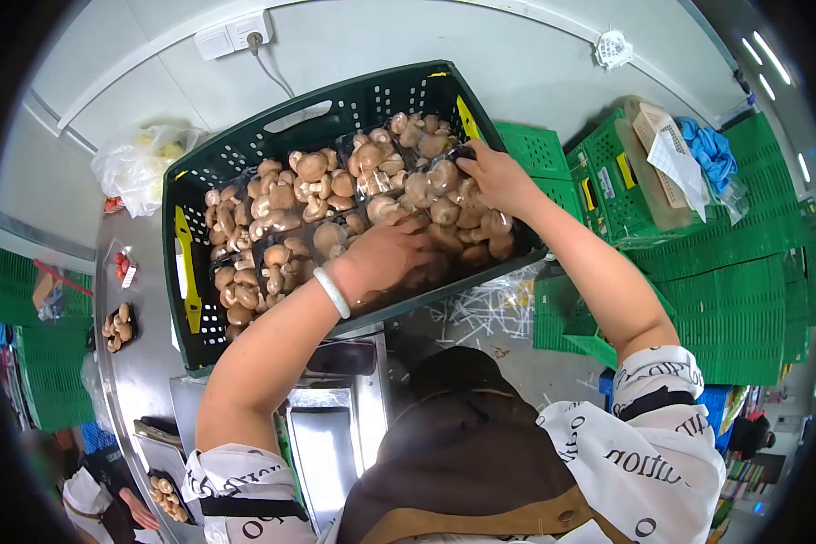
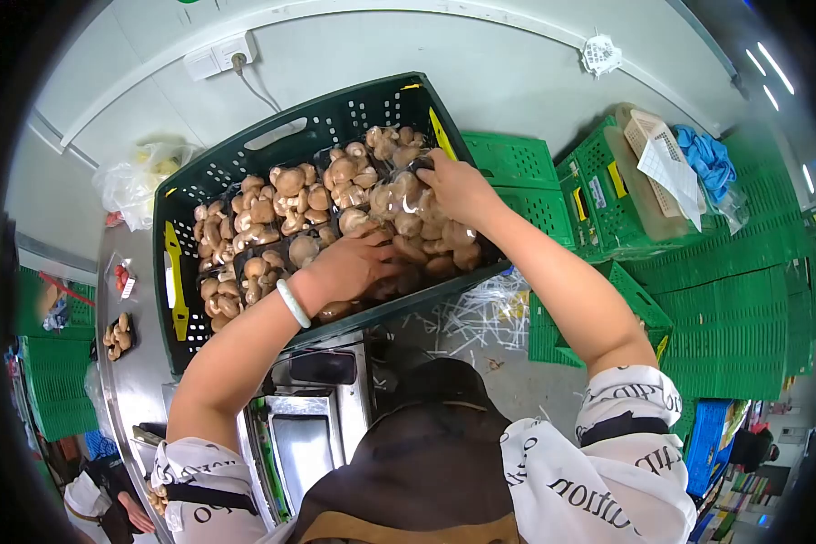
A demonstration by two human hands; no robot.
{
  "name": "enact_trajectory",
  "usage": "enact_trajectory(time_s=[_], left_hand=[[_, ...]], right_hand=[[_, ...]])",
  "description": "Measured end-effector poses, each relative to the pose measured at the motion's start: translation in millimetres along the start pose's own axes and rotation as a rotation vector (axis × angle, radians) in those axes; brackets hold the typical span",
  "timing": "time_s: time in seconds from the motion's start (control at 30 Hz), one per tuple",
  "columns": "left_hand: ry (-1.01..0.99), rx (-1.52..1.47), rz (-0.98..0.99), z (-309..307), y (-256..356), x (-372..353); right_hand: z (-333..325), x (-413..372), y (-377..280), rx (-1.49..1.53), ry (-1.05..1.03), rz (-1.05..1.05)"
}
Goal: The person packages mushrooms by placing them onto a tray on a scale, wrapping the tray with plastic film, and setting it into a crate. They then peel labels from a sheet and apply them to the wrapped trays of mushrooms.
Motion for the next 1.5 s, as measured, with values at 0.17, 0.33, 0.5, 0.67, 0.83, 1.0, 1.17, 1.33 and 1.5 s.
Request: enact_trajectory(time_s=[0.17, 0.33, 0.5, 0.67, 0.83, 1.0, 1.17, 1.33, 1.5], left_hand=[[-0.037, 0.019, -0.008, 5.0, -3.6, -1.4], [0.034, -0.064, -0.002, 0.4, -4.0, -5.6], [0.08, -0.222, 0.043, 0.7, -8.8, -0.9], [0.273, -0.869, -0.241, -31.0, -24.9, -40.3], [1.105, -0.964, -0.656, -102.5, 37.8, -206.8], [1.594, -0.488, -1.293, -52.3, 144.4, -389.3], [1.901, -0.496, -1.48, 4.4, 243.2, -441.0], [2.02, -0.557, -1.587, 46.8, 296.3, -432.1], [2.197, -0.627, -1.57, 66.3, 308.5, -412.8]], right_hand=[[19.3, 15.5, 5.3, -0.138, -0.046, 0.021], [-8.8, -2.7, -39.7, -0.527, 0.223, -0.439], [36.2, -3.5, -29.8, -0.543, -0.706, -0.444], [62.7, -10.5, -16.6, -0.757, -0.587, -0.467], [-3.6, -53.9, -105.6, -0.377, -0.121, -0.524], [-8.7, -121.4, -224.6, 0.188, 0.047, -1.041], [-1.4, -118.5, -314.7, 0.208, -0.042, -1.369], [42.5, -85.1, -440.1, 0.349, -0.219, -1.549], [171.1, -38.8, -563.8, -0.376, -0.155, -1.867]])
Point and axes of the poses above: each hand's wrist, its own x-axis towards the middle knuckle, its own z-axis out of the palm, y = z × x, the point moved 6 cm from there along x, towards the middle knuckle, and after that the axes turned 15 degrees about -x, right-handed, at the moved point
